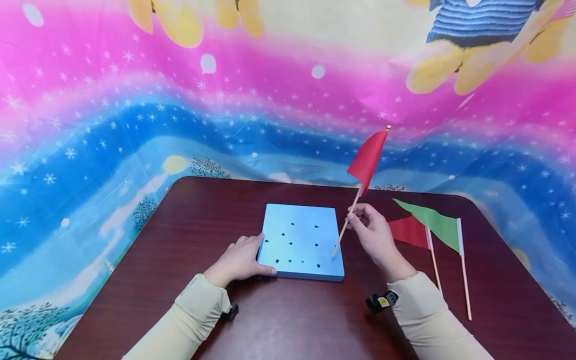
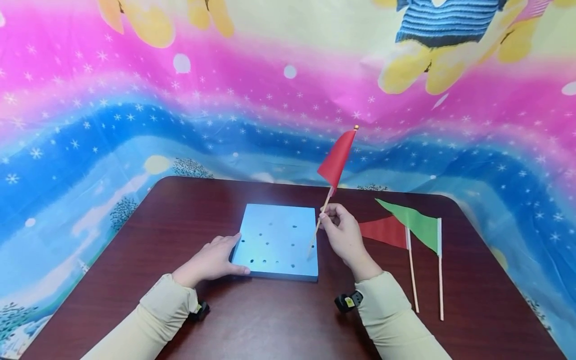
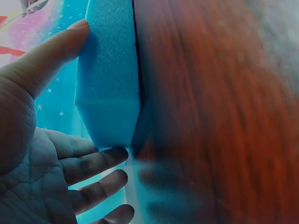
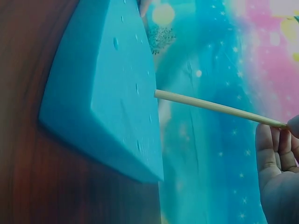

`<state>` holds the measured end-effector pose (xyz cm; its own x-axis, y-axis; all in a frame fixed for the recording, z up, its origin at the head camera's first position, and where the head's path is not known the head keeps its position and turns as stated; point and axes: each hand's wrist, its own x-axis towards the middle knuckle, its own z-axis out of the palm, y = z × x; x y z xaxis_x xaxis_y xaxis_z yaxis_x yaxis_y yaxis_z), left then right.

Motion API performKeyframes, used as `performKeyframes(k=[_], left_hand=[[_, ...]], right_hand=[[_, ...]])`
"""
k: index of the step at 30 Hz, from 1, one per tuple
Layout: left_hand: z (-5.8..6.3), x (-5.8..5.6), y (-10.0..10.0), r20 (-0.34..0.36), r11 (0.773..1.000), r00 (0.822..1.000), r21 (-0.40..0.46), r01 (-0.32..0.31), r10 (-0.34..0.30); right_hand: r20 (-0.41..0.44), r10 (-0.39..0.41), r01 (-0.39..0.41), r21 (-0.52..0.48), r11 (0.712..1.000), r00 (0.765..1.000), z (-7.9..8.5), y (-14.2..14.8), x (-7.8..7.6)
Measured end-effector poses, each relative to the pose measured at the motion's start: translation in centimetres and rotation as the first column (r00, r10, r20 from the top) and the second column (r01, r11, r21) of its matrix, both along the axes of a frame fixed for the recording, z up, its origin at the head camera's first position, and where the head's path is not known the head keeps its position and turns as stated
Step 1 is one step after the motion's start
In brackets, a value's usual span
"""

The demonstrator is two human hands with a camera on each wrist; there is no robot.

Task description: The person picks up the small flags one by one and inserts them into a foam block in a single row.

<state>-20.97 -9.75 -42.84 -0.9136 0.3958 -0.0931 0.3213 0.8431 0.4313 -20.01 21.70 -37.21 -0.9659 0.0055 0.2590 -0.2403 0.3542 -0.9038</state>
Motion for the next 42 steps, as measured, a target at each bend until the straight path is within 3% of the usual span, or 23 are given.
performKeyframes(k=[29,42], left_hand=[[-0.1,-0.4,-0.2,-0.025,1.0,1.0,-0.025,0.01,-0.01],[0.0,-0.4,-0.2,-0.043,0.999,0.999,-0.042,0.014,-0.016]], right_hand=[[-0.045,0.047,-0.046,0.024,0.999,0.998,-0.8,-7.0,-3.3],[-0.088,0.102,-0.102,0.011,0.995,0.991,-1.6,-9.5,-3.8]])
